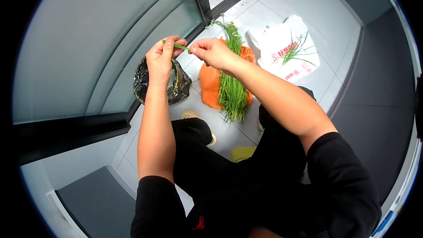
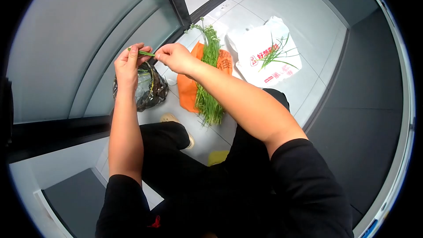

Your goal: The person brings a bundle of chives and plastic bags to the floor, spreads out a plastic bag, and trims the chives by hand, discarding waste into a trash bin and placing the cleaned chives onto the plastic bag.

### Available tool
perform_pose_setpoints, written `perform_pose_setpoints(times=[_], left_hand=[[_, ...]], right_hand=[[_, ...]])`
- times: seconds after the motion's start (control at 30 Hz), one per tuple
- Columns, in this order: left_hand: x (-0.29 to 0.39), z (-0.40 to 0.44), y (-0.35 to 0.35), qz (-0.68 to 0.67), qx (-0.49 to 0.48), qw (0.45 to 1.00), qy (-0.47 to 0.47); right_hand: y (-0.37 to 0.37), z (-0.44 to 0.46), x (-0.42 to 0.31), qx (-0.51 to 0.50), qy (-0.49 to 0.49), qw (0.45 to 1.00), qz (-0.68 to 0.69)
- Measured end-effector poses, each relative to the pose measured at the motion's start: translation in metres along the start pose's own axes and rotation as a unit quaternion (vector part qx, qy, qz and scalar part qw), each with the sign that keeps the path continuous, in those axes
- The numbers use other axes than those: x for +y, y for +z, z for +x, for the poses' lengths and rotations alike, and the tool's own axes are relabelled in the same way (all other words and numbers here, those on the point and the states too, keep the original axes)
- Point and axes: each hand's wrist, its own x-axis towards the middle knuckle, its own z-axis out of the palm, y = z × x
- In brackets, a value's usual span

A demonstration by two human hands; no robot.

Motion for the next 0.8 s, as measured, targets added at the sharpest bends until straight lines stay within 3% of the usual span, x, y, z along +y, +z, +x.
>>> perform_pose_setpoints(times=[0.07,0.13,0.2,0.23,0.27,0.37,0.47,0.57,0.6,0.67,0.7,0.73,0.77,0.8], left_hand=[[0.003,-0.002,0.004,-0.071,-0.051,0.996,0.008],[-0.003,0.0,-0.003,-0.041,-0.047,0.998,-0.015],[0.007,0.003,-0.012,0.032,0.016,0.999,0.02],[0.01,0.011,-0.024,-0.003,0.069,0.997,0.028],[0.019,0.017,-0.041,0.002,0.089,0.994,0.071],[0.048,0.012,-0.078,0.066,0.113,0.989,0.067],[0.061,-0.01,-0.102,0.143,0.077,0.979,0.12],[0.058,-0.021,-0.124,0.32,0.087,0.906,0.263],[0.042,-0.022,-0.132,0.312,0.087,0.912,0.252],[-0.008,-0.018,-0.152,0.423,0.07,0.882,0.196],[-0.053,-0.017,-0.167,0.428,0.065,0.895,0.113],[-0.087,-0.019,-0.176,0.443,0.017,0.896,-0.017],[-0.128,-0.026,-0.191,0.483,-0.05,0.874,-0.004],[-0.139,-0.031,-0.189,0.496,-0.135,0.849,-0.12]], right_hand=[[-0.006,0.002,-0.001,0.007,0.062,0.998,0.026],[-0.008,0.002,-0.001,-0.047,0.042,0.998,-0.013],[-0.008,-0.001,-0.01,-0.075,0.057,0.994,-0.057],[-0.009,0.001,-0.009,-0.077,0.043,0.988,-0.123],[-0.01,0.004,-0.004,-0.063,0.007,0.978,-0.201],[0.012,0.027,0.011,-0.032,-0.058,0.953,-0.296],[0.073,0.062,0.024,-0.047,-0.137,0.935,-0.324],[0.128,0.098,0.036,-0.085,-0.09,0.95,-0.287],[0.13,0.106,0.047,-0.086,-0.089,0.951,-0.285],[0.134,0.123,0.08,-0.009,-0.146,0.921,-0.36],[0.122,0.122,0.085,-0.006,-0.088,0.929,-0.36],[0.105,0.122,0.099,-0.006,-0.07,0.932,-0.355],[0.084,0.117,0.109,-0.011,-0.058,0.932,-0.358],[0.064,0.108,0.115,-0.001,-0.037,0.923,-0.384]])
